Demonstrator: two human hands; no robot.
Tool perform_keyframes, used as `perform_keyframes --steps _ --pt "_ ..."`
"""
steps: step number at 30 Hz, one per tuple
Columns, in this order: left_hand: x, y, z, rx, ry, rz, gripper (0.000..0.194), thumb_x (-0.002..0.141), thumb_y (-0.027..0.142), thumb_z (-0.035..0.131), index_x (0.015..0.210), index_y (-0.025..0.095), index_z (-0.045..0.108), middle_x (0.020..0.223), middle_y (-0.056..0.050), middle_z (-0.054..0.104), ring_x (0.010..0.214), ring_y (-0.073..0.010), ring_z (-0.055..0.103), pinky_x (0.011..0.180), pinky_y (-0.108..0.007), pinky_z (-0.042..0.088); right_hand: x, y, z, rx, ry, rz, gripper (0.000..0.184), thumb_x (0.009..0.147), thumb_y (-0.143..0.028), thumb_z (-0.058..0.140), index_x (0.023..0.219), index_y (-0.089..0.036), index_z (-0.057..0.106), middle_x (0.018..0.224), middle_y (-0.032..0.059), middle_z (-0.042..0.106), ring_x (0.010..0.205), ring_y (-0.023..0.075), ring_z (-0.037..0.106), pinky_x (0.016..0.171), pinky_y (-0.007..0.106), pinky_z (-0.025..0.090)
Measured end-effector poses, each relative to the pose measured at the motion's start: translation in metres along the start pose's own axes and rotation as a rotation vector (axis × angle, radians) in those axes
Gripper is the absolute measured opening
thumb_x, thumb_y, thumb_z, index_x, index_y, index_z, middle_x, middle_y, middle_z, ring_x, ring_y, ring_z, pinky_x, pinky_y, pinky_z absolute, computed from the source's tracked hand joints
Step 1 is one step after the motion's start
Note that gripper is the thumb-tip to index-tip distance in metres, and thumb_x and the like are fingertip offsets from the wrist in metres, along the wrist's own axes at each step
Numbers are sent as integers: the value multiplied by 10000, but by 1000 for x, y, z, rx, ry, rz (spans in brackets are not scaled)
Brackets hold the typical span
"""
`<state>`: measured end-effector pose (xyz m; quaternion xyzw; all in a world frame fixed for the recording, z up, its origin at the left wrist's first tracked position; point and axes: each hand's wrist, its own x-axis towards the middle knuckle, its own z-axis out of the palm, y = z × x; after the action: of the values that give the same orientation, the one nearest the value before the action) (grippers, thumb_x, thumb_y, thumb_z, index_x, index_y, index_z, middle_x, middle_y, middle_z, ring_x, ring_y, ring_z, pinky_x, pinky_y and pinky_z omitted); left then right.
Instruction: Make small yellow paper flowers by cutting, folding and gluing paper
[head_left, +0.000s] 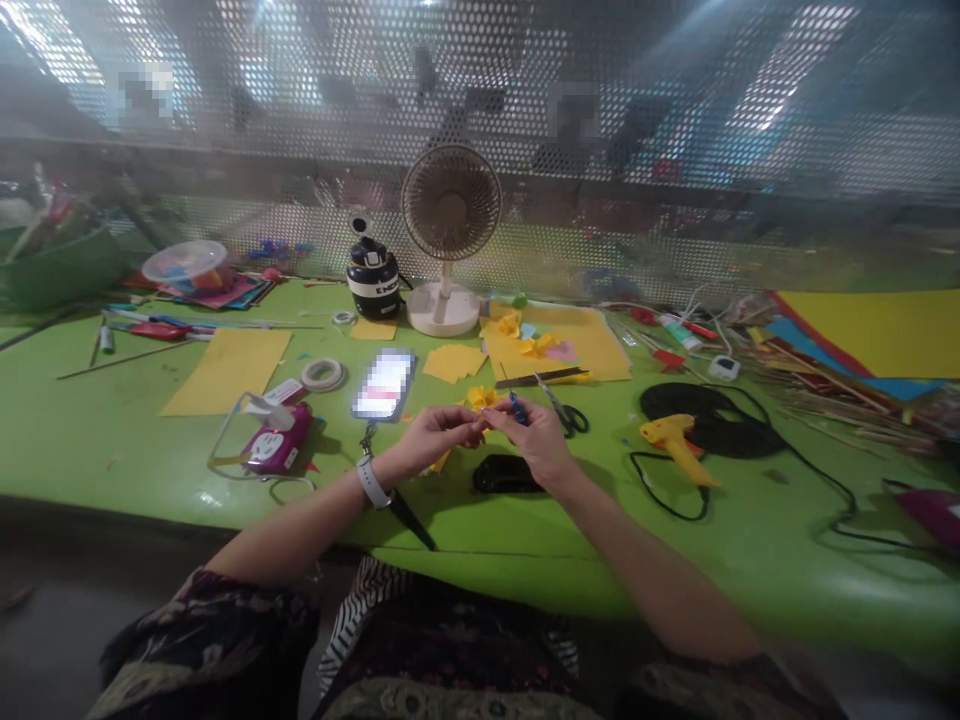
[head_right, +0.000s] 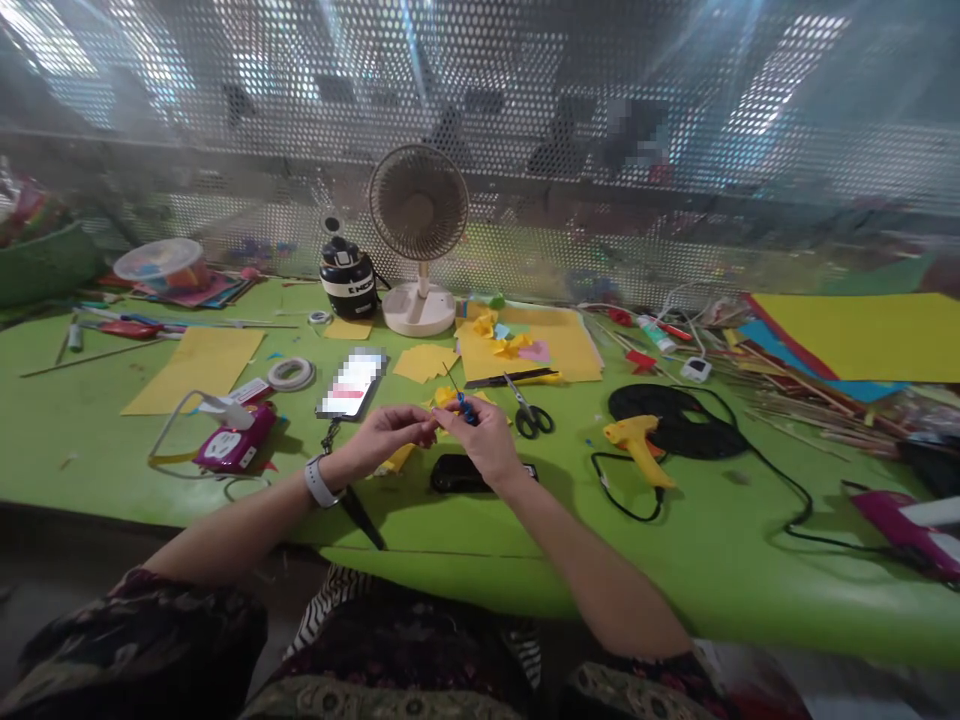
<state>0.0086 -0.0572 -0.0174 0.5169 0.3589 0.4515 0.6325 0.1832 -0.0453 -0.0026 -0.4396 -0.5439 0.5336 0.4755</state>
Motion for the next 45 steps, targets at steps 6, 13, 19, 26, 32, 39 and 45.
perform_keyframes --steps 6,13,19,26,32,39,45 --pt "0 -3 -2 11 27 -1 311 736 424 802 830 133 745 703 -34 692 632 -107 612 664 -252 489 1 0 -3 -31 21 -29 328 656 -486 797 738 -193 673 728 10 658 658 141 564 679 300 479" --pt "0 -6 -1 -6 48 16 312 736 423 803 858 140 751 737 -39 705 647 -109 616 666 -252 496 1 -3 -5 -119 -1 -40 376 683 -545 762 758 -190 662 758 25 649 693 156 565 677 294 466" --pt "0 -3 -4 -14 179 -9 350 732 449 802 897 145 755 736 -32 704 655 -107 616 672 -251 506 1 -11 -16 -259 -55 -90 507 887 -672 486 808 -194 637 551 -45 388 498 115 338 497 279 271" --pt "1 1 -7 -72 243 1 328 731 417 811 915 151 757 806 -50 732 722 -130 653 707 -264 529 0 -11 -19 -642 -119 -274 460 955 -580 441 708 -217 580 581 11 516 556 163 464 550 307 306" --pt "0 1 -5 -131 214 -26 304 725 383 821 911 151 755 820 -49 736 721 -127 658 701 -258 532 0 -7 -18 -803 -125 -377 396 983 -476 421 728 -219 581 641 37 591 579 173 511 601 314 333" --pt "-1 3 -4 -241 188 -62 334 642 361 879 884 160 767 805 -36 740 681 -104 650 680 -234 535 1 -8 -19 -834 -141 -421 403 992 -449 412 742 -205 611 675 53 633 595 178 528 609 314 341" --pt "-1 1 -5 -221 163 -17 278 680 330 861 877 154 774 771 -35 736 669 -101 641 685 -239 535 2 -7 -20 -857 -163 -462 392 999 -427 416 789 -196 654 714 57 670 615 171 564 613 300 363"
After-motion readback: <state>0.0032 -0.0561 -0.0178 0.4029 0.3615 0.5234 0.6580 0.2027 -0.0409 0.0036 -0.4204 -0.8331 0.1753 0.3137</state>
